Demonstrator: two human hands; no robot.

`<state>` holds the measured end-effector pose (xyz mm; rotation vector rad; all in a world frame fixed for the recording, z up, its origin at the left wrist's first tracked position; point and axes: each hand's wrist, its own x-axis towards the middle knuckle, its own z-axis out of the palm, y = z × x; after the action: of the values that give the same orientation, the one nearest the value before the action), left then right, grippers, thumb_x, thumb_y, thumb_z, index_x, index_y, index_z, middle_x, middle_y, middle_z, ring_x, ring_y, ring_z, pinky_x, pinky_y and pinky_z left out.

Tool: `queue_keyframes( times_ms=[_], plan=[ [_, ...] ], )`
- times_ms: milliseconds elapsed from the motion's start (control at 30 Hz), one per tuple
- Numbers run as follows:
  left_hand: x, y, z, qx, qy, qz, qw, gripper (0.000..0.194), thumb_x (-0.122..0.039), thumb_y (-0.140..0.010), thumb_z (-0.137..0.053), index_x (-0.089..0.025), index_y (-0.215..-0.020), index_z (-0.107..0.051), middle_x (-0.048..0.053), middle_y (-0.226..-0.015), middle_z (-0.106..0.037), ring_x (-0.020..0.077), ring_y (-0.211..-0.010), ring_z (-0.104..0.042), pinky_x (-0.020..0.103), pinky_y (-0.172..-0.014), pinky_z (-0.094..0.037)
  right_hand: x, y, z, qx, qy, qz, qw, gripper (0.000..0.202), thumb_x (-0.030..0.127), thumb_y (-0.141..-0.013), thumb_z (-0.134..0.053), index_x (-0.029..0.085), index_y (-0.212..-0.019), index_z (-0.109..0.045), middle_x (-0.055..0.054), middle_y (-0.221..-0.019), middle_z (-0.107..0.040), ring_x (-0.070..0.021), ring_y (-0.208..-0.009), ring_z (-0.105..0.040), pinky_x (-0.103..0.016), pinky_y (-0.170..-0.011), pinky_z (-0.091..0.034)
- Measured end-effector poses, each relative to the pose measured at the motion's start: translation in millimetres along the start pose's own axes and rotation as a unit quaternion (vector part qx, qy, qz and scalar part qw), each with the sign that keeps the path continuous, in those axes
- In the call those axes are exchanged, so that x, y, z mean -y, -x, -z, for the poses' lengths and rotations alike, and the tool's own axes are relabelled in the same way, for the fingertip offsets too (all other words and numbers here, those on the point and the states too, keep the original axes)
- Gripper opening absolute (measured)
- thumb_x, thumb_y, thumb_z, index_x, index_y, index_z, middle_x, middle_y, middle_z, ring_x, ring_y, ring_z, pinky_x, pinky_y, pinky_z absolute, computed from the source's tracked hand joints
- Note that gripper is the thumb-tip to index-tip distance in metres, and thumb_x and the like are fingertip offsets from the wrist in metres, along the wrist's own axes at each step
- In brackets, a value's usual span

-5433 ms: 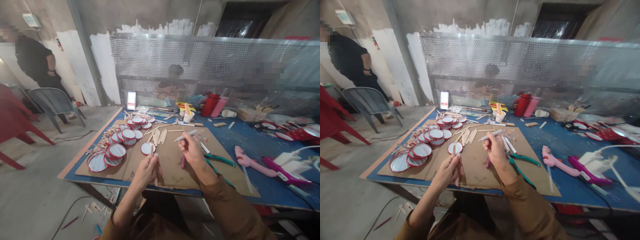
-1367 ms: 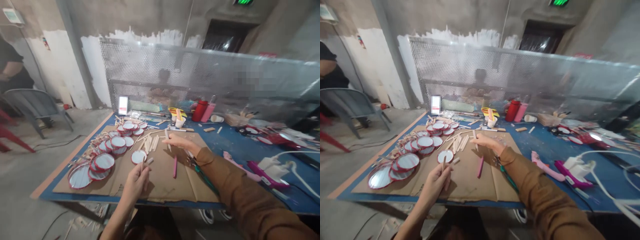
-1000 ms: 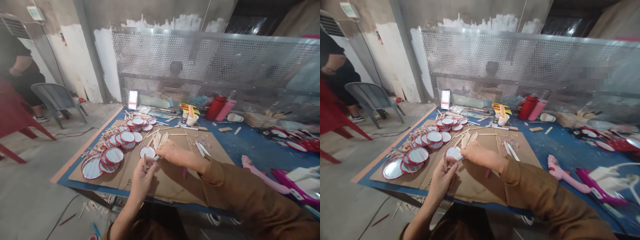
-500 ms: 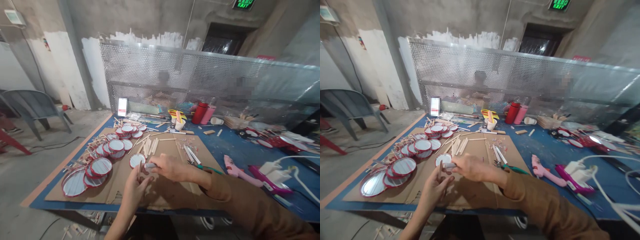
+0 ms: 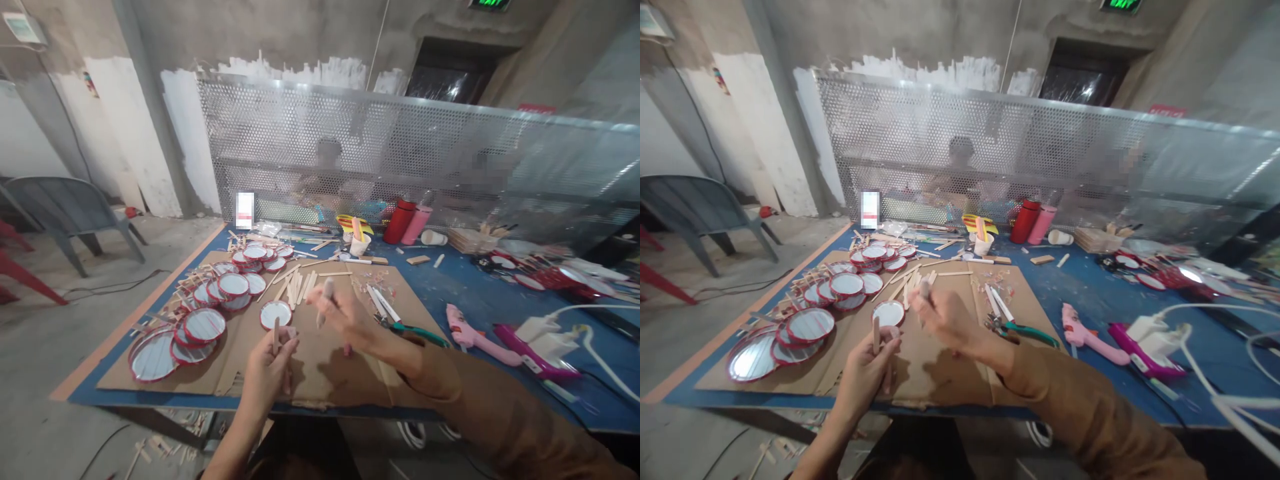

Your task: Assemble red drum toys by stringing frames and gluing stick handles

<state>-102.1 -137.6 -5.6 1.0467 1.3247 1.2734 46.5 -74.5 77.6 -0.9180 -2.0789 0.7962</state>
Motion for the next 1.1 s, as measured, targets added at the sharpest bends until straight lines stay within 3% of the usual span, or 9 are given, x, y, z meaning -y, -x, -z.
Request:
queue_keyframes(
  times_ms=[100,200,467,733,933,1100],
  plan=[
    [-0.8,0.2,-0.5,0.011,-0.029,0.002,1.000,0.032,-0.046,-0.072,-0.061,-0.018,-0.083,-0.052,-0.010,-0.041,-0.040,0.0083,-0.025,-0.039,0.018,-0.030,-0.022,-3.1,-1.4,0.2,-0.009,-0.162,-0.086,0.983,0.033,0.051,-0.087,-0.046,0.020,-0.076,-0.047,0.006,-0.051,-0.047,-0.0086,-0.042,-0.043,-0.021,-0.043,-0.031],
    [0.3,-0.3,0.0,0.021,-0.046,-0.012,0.999,0.028,-0.043,-0.074,-0.059,-0.017,-0.082,-0.054,-0.009,-0.046,-0.045,0.0069,-0.028,-0.040,0.017,-0.031,-0.023,-5.5,0.8,-5.4,0.008,-0.219,-0.106,0.970,0.036,0.054,-0.084,-0.051,0.020,-0.075,-0.045,0.005,-0.051,-0.051,-0.0081,-0.041,-0.046,-0.020,-0.041,-0.033],
    [5.9,-0.6,0.3,0.015,-0.063,-0.023,0.998,0.029,-0.045,-0.073,-0.062,-0.017,-0.080,-0.059,-0.007,-0.045,-0.048,0.0093,-0.033,-0.044,0.018,-0.035,-0.026,-6.0,5.8,-12.9,0.009,-0.181,-0.106,0.978,0.036,0.054,-0.085,-0.050,0.019,-0.079,-0.047,0.006,-0.054,-0.049,-0.0079,-0.044,-0.046,-0.020,-0.044,-0.036],
    [10.2,-4.3,3.7,-0.008,-0.060,-0.083,0.995,0.029,-0.045,-0.069,-0.065,-0.018,-0.079,-0.066,-0.001,-0.054,-0.060,0.0148,-0.045,-0.055,0.022,-0.039,-0.037,3.5,4.3,-6.7,0.069,-0.076,-0.059,0.993,0.030,0.047,-0.083,-0.055,0.019,-0.076,-0.050,0.007,-0.053,-0.043,-0.0065,-0.046,-0.040,-0.019,-0.044,-0.030],
    [7.3,1.8,4.9,0.013,-0.033,-0.008,0.999,0.033,-0.047,-0.072,-0.061,-0.017,-0.087,-0.066,-0.005,-0.044,-0.049,0.0114,-0.029,-0.044,0.021,-0.031,-0.030,2.0,3.3,-10.6,0.099,-0.112,-0.148,0.978,0.028,0.045,-0.084,-0.053,0.018,-0.075,-0.050,0.006,-0.052,-0.051,-0.0071,-0.043,-0.047,-0.019,-0.045,-0.036],
    [7.1,5.0,5.1,-0.002,-0.023,-0.012,1.000,0.031,-0.041,-0.071,-0.062,-0.015,-0.088,-0.063,-0.007,-0.042,-0.047,0.0098,-0.027,-0.043,0.020,-0.032,-0.032,8.7,7.6,-23.6,0.085,-0.100,-0.143,0.981,0.022,0.037,-0.084,-0.051,0.019,-0.072,-0.050,0.007,-0.050,-0.050,-0.0071,-0.044,-0.048,-0.018,-0.046,-0.037]
  ],
)
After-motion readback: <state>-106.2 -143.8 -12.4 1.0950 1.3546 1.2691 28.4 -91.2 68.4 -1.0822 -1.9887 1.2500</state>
